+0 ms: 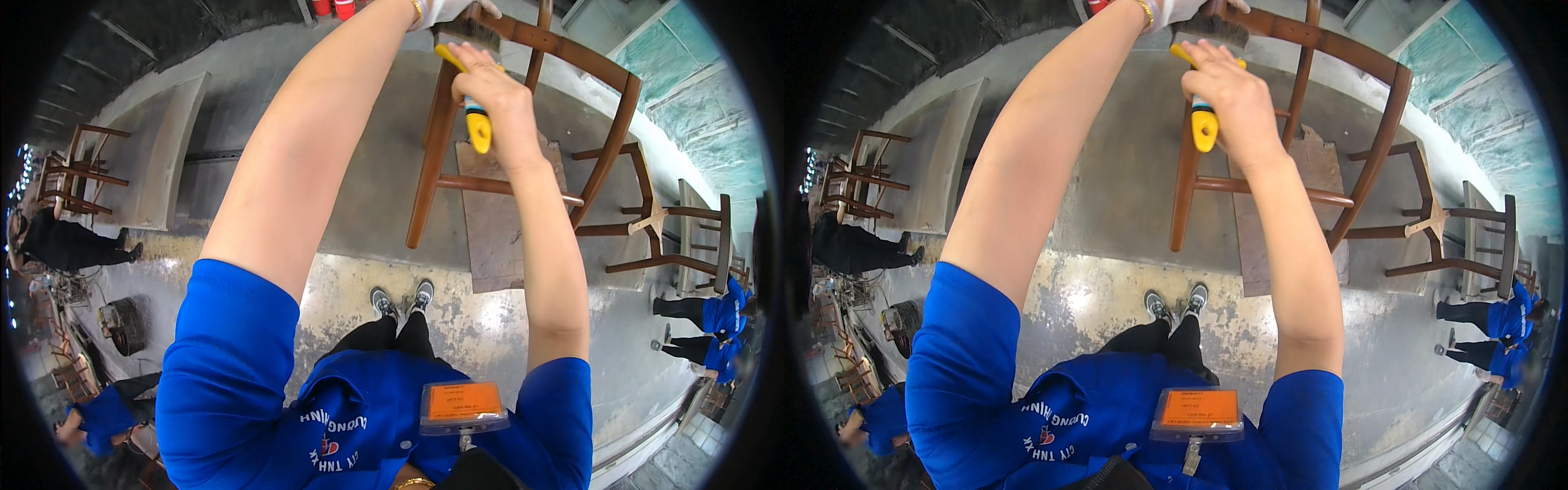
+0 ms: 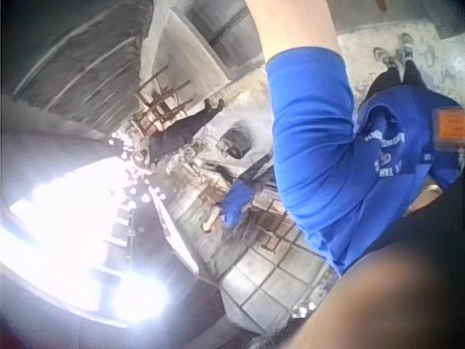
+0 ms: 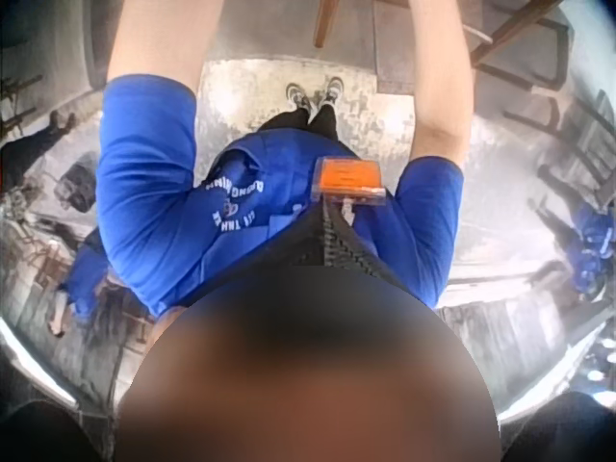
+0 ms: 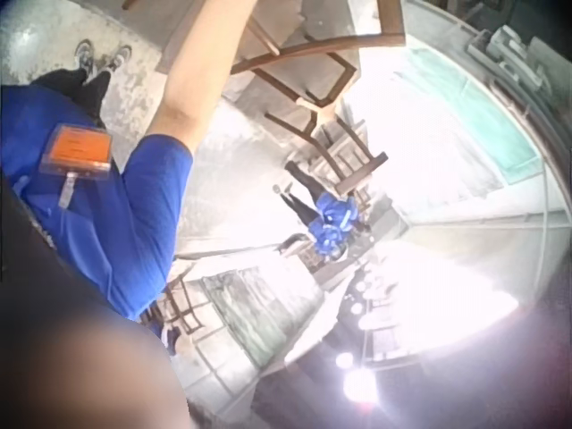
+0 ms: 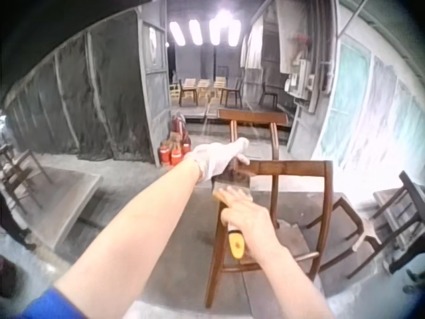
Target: The person applies a finish to wooden chairs using a brush. They systematically coat the legs, seat frame, and backrest of each chair, repositioning the furniture as needed to reach all surfaces.
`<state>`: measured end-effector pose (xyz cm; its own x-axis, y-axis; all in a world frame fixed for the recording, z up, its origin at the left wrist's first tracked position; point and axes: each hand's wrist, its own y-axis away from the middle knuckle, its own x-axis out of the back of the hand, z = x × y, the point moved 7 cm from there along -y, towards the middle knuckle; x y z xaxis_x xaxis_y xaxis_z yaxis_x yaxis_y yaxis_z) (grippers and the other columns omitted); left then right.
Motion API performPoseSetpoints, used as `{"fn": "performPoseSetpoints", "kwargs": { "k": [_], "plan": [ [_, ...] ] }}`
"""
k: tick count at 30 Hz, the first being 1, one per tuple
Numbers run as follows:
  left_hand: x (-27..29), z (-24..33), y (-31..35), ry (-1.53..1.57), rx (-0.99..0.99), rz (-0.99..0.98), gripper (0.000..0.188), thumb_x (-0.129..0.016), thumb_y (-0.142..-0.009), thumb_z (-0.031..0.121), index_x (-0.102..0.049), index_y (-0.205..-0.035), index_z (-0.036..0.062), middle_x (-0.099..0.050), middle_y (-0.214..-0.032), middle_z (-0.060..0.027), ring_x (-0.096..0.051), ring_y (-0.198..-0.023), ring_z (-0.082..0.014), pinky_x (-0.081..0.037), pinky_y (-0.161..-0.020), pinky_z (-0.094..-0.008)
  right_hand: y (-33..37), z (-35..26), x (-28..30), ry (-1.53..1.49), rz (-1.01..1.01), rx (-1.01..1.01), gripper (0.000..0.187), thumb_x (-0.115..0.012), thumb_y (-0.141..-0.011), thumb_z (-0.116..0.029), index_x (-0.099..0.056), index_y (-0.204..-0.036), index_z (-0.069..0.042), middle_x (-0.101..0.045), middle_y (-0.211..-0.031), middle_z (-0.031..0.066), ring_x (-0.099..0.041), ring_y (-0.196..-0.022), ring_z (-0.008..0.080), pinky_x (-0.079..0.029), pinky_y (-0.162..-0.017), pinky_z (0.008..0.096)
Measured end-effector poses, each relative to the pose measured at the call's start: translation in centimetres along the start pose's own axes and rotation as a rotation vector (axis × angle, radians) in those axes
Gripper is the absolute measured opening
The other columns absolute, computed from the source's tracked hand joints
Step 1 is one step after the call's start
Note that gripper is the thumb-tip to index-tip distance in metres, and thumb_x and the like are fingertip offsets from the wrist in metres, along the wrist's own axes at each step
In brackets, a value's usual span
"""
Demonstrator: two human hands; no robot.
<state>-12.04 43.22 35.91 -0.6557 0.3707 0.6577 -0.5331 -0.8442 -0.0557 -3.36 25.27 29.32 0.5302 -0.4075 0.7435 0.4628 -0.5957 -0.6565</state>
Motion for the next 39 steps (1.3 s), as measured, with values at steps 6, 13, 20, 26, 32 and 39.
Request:
{"fn": "performPoseSetpoints", "kwargs": {
  "k": [6,13,20,26,32,39],
  "plan": [
    [-2.1,-1.6,-1.9,0.111,0.073,0.096,0.073,-0.042,-0.098,0.075,-0.083,-0.105,0.0141,-0.069,-0.133,-0.0213,-0.063,-0.126,-0.0369,-0.044,-0.11,-0.0438,21.0,-12.9,-13.5,0.111,-0.658,0.024,0.016,-0.066,-0.089,-0.017,-0.073,-0.101,-0.008,-0.054,-0.154,0.0203,-0.05,-0.145,0.0378,-0.044,-0.12,0.0494],
    [-2.4,-2.6,-3.0,0.167,0.1,0.141,0.075,-0.04,-0.099,0.075,-0.083,-0.102,0.0134,-0.072,-0.128,-0.0207,-0.065,-0.12,-0.0366,-0.046,-0.108,-0.0437,18.1,-7.2,-9.4,-0.487,-0.209,-0.407,0.022,-0.068,-0.068,0.009,-0.065,-0.082,-0.007,-0.069,-0.133,0.0191,-0.065,-0.128,0.0385,-0.054,-0.109,0.0446],
    [-4.1,-1.8,-4.5,-0.083,-0.37,0.263,0.04,-0.063,-0.1,0.044,-0.079,-0.093,0.0077,-0.077,-0.094,-0.0116,-0.07,-0.092,-0.0263,-0.052,-0.087,-0.0385,23.5,-13.6,-13.9,-0.159,-0.72,-0.383,0.024,-0.07,-0.077,0.003,-0.064,-0.094,-0.013,-0.058,-0.151,0.0132,-0.052,-0.144,0.0355,-0.052,-0.112,0.0428],
    [-7.7,-4.3,-1.5,0.521,-0.192,0.225,0.017,-0.073,-0.096,0.02,-0.073,-0.083,0.0088,-0.067,-0.073,-0.0026,-0.06,-0.071,-0.0121,-0.052,-0.071,-0.0324,25.3,-4.7,-4.2,-0.806,-0.25,-0.924,0.025,-0.074,-0.081,0.01,-0.076,-0.08,-0.014,-0.074,-0.129,0.0107,-0.066,-0.129,0.0293,-0.053,-0.112,0.0394],
    [-9.3,-3.0,4.5,0.534,0.023,0.276,0.017,-0.077,-0.095,0.024,-0.075,-0.087,0.0086,-0.07,-0.075,0.0034,-0.057,-0.067,-0.0083,-0.049,-0.065,-0.0263,17.8,10.1,3.6,-0.909,-0.322,-1.034,0.015,-0.071,-0.077,0.008,-0.065,-0.07,-0.004,-0.076,-0.12,0.0209,-0.071,-0.119,0.0295,-0.055,-0.101,0.0376],
    [-10.9,-2.2,8.4,0.655,-0.082,0.36,0.013,-0.078,-0.094,0.015,-0.076,-0.095,0.0019,-0.075,-0.092,-0.0015,-0.063,-0.079,-0.0072,-0.05,-0.071,-0.0235,20.5,25.1,-12.2,-0.83,-0.784,-0.843,0.014,-0.06,-0.073,0.011,-0.067,-0.074,-0.002,-0.078,-0.104,0.0178,-0.072,-0.114,0.0282,-0.053,-0.093,0.0366]
  ]
}}
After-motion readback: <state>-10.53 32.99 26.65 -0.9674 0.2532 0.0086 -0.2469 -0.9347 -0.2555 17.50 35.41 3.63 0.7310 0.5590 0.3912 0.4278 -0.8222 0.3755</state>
